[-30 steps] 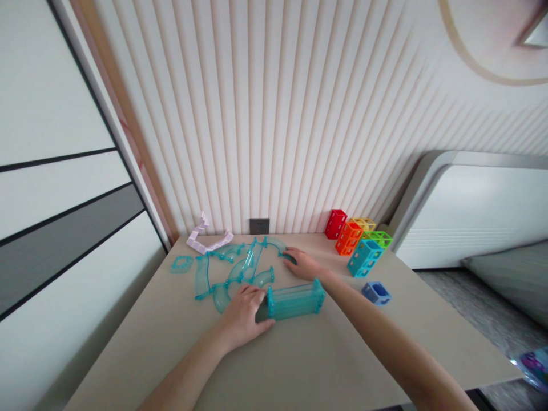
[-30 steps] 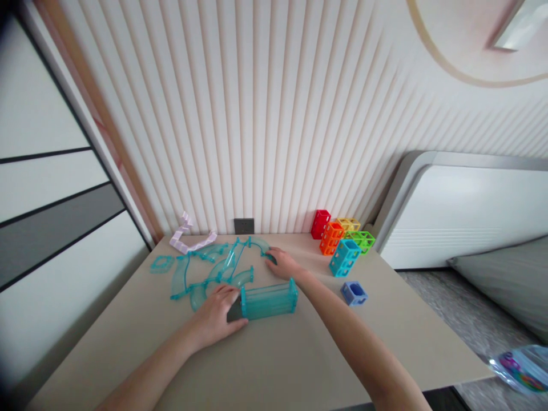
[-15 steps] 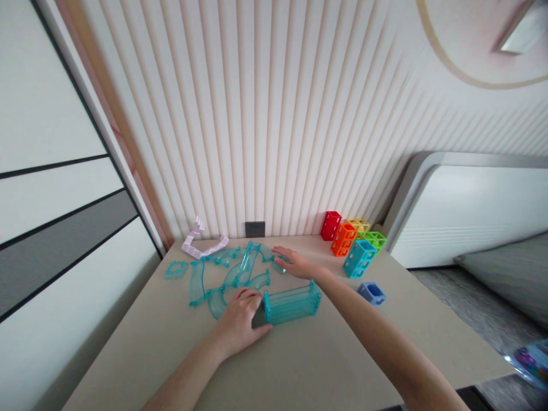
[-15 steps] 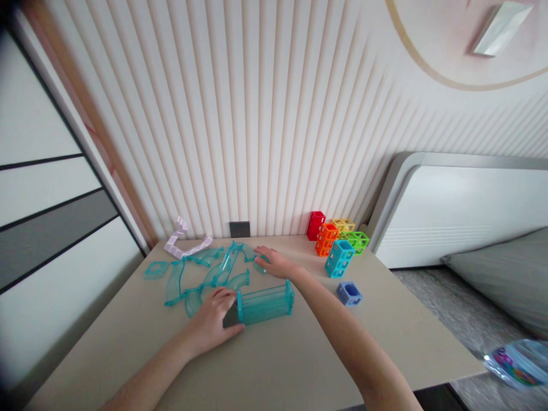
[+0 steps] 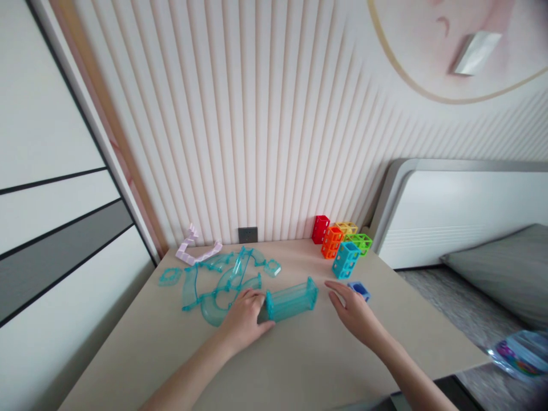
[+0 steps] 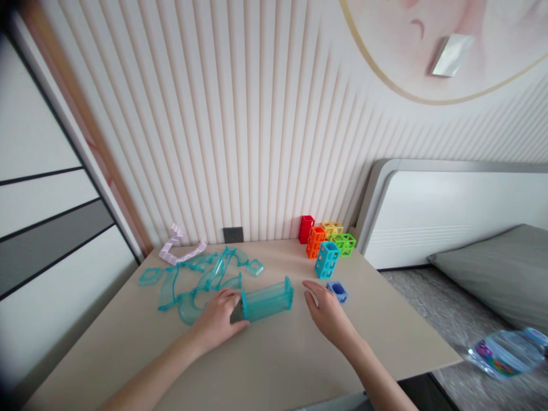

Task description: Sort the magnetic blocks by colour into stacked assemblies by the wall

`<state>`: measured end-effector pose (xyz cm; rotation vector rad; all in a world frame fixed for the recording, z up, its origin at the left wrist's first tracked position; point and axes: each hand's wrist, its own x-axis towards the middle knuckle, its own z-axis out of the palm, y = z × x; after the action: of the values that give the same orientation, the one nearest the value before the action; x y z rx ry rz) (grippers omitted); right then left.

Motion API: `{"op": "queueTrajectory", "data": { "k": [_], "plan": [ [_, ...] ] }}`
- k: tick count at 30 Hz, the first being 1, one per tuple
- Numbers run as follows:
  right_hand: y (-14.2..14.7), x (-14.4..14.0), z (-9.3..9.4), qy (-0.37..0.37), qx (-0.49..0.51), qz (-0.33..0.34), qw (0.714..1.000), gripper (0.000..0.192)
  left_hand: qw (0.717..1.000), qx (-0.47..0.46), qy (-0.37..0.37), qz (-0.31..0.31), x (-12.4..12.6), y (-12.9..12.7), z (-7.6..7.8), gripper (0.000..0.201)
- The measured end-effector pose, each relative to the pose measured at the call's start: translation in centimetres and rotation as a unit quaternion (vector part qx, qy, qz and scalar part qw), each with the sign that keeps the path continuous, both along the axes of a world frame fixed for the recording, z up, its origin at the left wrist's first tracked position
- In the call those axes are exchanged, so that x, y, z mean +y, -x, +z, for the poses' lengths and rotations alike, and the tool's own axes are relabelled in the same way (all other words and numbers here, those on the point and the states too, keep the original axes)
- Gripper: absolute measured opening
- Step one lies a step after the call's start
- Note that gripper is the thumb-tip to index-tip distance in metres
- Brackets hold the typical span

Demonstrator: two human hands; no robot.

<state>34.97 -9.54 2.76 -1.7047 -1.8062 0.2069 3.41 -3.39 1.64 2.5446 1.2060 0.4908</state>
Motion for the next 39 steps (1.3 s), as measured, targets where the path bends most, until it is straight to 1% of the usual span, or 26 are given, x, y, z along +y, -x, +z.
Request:
{"op": "queueTrajectory", "data": {
  "k": [3, 5, 7, 10, 15, 22, 28, 34, 39],
  "plan": [
    [0.4, -3.5, -0.5, 0.011, -0.011, -0.02, 1.0, 0.04, 0.999, 0.004, 0.036, 0.018, 0.3, -1.3, 0.4, 0.038],
    [1.2, -5.1, -0.8, 0.031, -0.021, -0.013, 0.999, 0.039, 0.998, 0.006, 0.057, 0.026, 0.5, -2.2, 0.5, 0.038],
    [2.0, -6.0, -1.0, 0.055, -0.033, 0.015, 0.998, 0.039, 0.997, 0.006, 0.068, 0.03, 0.9, -3.1, 0.6, 0.04],
    [3.1, -6.2, -1.1, 0.087, -0.052, 0.063, 0.993, 0.04, 0.996, 0.002, 0.08, 0.038, 1.6, -4.5, 0.5, 0.042],
    [4.0, -4.7, -1.2, 0.092, -0.085, 0.096, 0.987, 0.039, 0.994, -0.02, 0.1, 0.042, 3.3, -6.3, -0.3, 0.045],
    [4.9, -1.9, -0.9, 0.102, -0.128, 0.099, 0.982, 0.04, 0.989, -0.069, 0.127, 0.032, 5.4, -8.0, -0.8, 0.042],
    [5.2, -0.1, -0.9, 0.114, -0.148, 0.078, 0.979, 0.042, 0.988, -0.08, 0.129, 0.04, 6.7, -8.6, -0.9, 0.037],
    [5.5, 1.1, -1.2, 0.103, -0.174, 0.058, 0.978, 0.043, 0.988, -0.075, 0.121, 0.065, 7.7, -9.2, -1.2, 0.044],
    [5.7, 2.0, -1.3, 0.096, -0.182, 0.041, 0.978, 0.04, 0.986, -0.079, 0.114, 0.087, 7.8, -9.7, -1.5, 0.053]
  ]
}}
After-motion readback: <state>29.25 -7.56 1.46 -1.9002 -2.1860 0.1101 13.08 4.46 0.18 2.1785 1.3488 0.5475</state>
